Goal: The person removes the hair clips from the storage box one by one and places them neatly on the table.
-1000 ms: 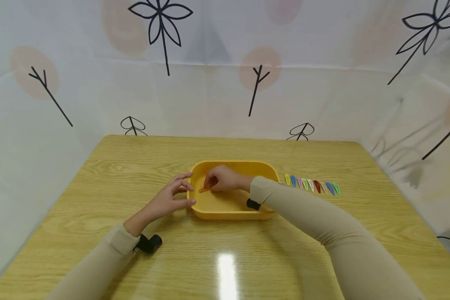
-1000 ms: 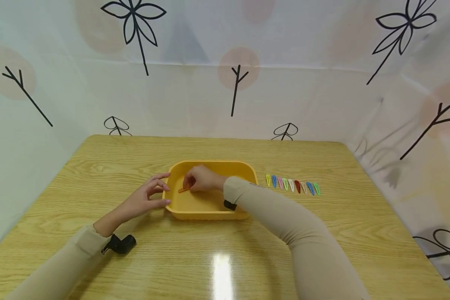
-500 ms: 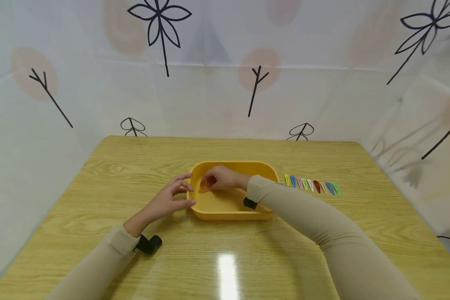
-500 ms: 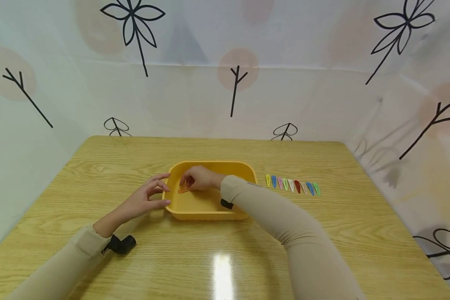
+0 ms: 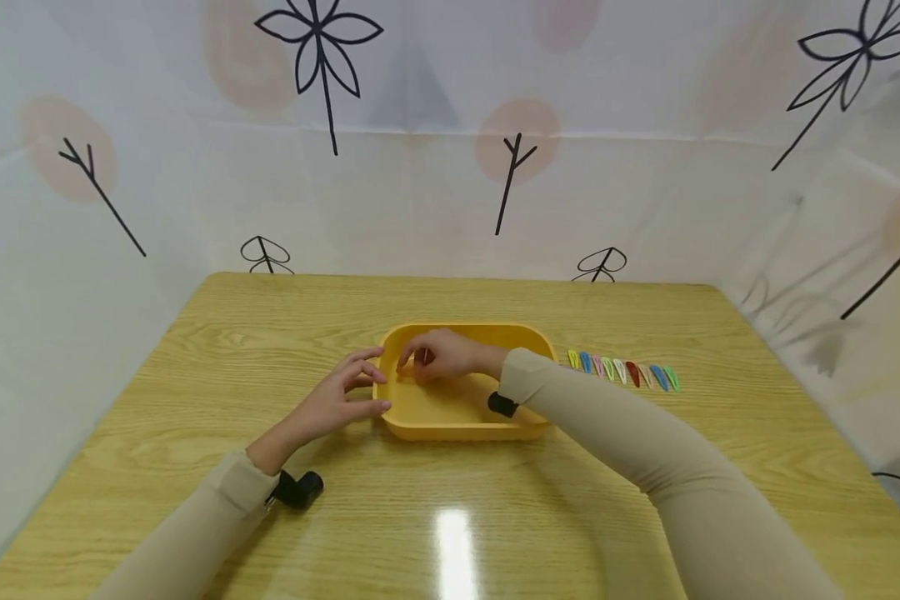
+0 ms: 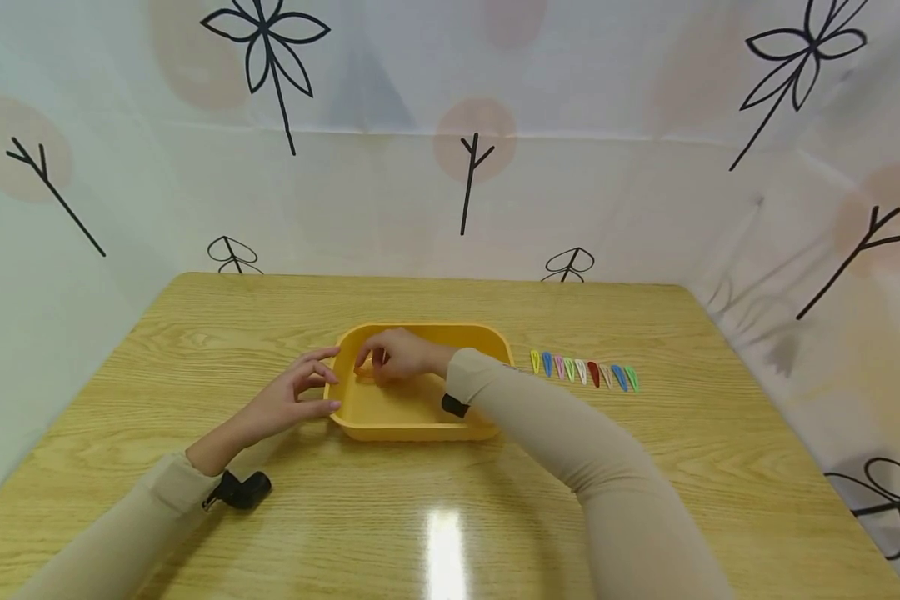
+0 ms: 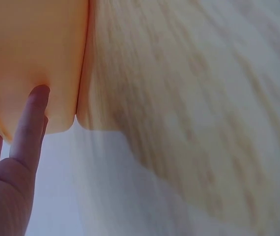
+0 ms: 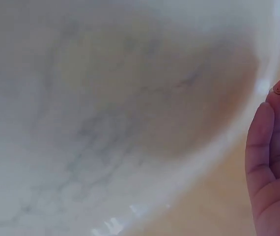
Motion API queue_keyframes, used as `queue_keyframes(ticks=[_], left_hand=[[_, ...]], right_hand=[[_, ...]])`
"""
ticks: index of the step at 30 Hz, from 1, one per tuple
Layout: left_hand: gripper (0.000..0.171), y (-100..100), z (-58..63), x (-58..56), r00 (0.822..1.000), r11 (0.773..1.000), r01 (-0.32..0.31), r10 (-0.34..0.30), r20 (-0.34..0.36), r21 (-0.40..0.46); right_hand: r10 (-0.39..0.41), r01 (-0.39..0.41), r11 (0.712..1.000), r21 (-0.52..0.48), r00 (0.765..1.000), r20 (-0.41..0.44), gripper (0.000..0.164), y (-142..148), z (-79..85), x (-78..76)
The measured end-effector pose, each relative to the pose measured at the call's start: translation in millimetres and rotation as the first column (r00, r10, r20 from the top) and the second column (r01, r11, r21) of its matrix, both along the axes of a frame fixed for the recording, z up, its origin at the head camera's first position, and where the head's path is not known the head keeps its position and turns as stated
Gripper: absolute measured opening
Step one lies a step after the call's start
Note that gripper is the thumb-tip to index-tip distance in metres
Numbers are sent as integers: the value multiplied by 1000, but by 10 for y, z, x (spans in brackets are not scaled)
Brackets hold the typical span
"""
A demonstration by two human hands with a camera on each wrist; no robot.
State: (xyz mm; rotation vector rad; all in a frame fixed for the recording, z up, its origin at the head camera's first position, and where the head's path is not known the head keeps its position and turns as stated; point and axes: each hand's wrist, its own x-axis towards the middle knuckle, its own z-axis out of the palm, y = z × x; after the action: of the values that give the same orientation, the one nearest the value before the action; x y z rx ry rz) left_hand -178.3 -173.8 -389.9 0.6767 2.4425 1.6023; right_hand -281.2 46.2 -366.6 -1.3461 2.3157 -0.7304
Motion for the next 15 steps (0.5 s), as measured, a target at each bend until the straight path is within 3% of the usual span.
queue_keyframes(ticks=[9, 15], left_hand=[[28, 16, 15, 7, 1000, 1000, 9, -9, -17, 3], [29, 18, 19, 15, 1000, 1000, 8, -8, -6, 4]], right_hand=[[-55, 60, 996, -69, 996, 69, 27, 81, 244, 178], [-77, 85, 989, -124, 995, 65, 27, 176, 382, 271]])
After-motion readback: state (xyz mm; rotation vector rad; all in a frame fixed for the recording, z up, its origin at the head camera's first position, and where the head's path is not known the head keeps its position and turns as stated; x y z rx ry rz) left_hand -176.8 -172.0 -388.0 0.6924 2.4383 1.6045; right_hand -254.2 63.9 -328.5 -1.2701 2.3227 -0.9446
